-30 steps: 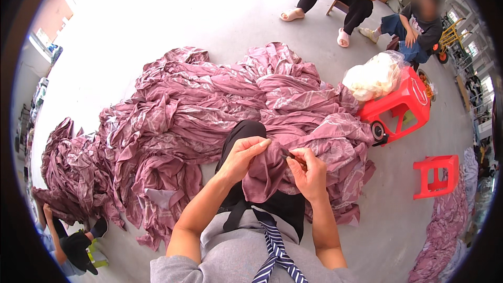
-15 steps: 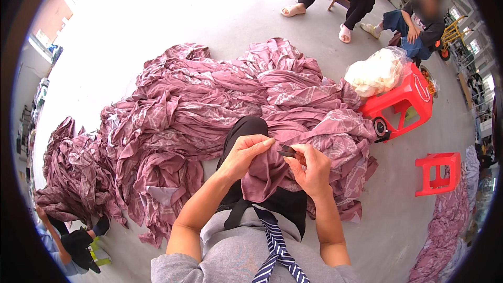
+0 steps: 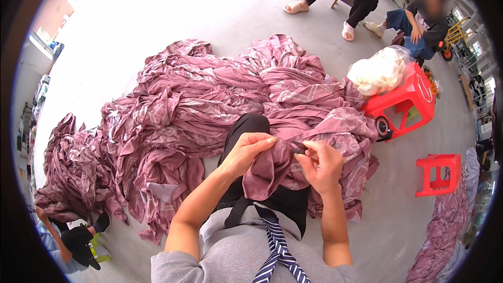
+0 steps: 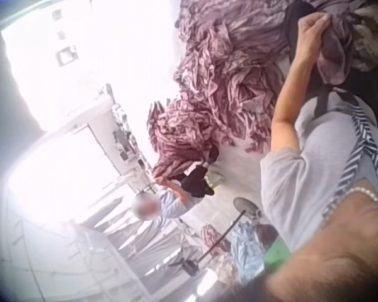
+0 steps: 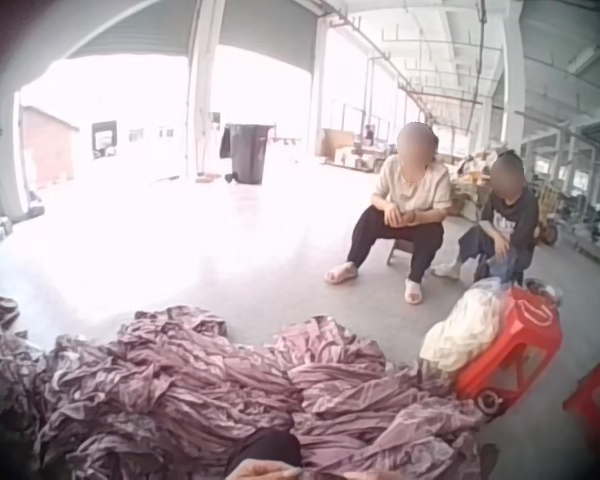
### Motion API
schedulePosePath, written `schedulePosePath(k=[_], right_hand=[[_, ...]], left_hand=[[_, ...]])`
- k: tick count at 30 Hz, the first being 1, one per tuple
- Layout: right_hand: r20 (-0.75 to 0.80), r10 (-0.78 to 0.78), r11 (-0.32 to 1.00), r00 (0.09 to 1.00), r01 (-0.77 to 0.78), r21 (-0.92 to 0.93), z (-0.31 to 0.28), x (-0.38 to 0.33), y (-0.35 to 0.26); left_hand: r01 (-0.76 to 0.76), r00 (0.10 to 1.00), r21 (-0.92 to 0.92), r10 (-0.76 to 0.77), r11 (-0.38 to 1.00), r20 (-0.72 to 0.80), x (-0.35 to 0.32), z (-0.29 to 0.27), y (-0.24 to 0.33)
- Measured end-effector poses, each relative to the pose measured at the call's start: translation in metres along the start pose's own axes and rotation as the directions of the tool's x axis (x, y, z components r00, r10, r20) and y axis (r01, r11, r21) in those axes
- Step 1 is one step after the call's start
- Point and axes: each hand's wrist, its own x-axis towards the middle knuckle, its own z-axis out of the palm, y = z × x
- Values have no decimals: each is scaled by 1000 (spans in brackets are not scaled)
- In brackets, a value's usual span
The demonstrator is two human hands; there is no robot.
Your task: The person sits on the floor and repeatedly picks up pieces of pink patterned fabric from a large pile. They use scissors to cut off small tags or labels from the fabric edges and then place the pieces back onto the pile. Two other people are visible in the background, sitting and observing.
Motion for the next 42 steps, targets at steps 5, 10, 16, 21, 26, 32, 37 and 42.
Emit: schedulePosePath(k=[5,10,16,21,26,32,37,42], right_hand=[[90,-140,980,986,151,-131,-1,-2,0],[105,-254,933,962,272,-236,2,4,0],[293,320,831,901,-416,370,5,-1,-4],[16,687,602,726,-582,548,0,-18,65],[-489,824,565,287,-336,754,-157,17,142],[1,361,931,933,-360,-57,-20,-56,93],[368,163,894,916,21,-448,40,-68,122],[350,-23,868,936,193,-457,58,-35,168]], left_hand=[[-24,1000,13,24,1000,0,1,-1,-1],[-12,1000,47,12,999,-9,0,2,-2],[-117,990,-54,121,992,78,2,-3,5],[-267,963,-1,267,964,30,10,0,16],[-385,861,131,406,914,-306,-1,-55,8],[-331,849,195,382,923,-364,-4,-65,-26],[-279,913,217,329,935,-242,-10,-51,-40],[-227,873,245,308,943,-378,-30,-62,-55]])
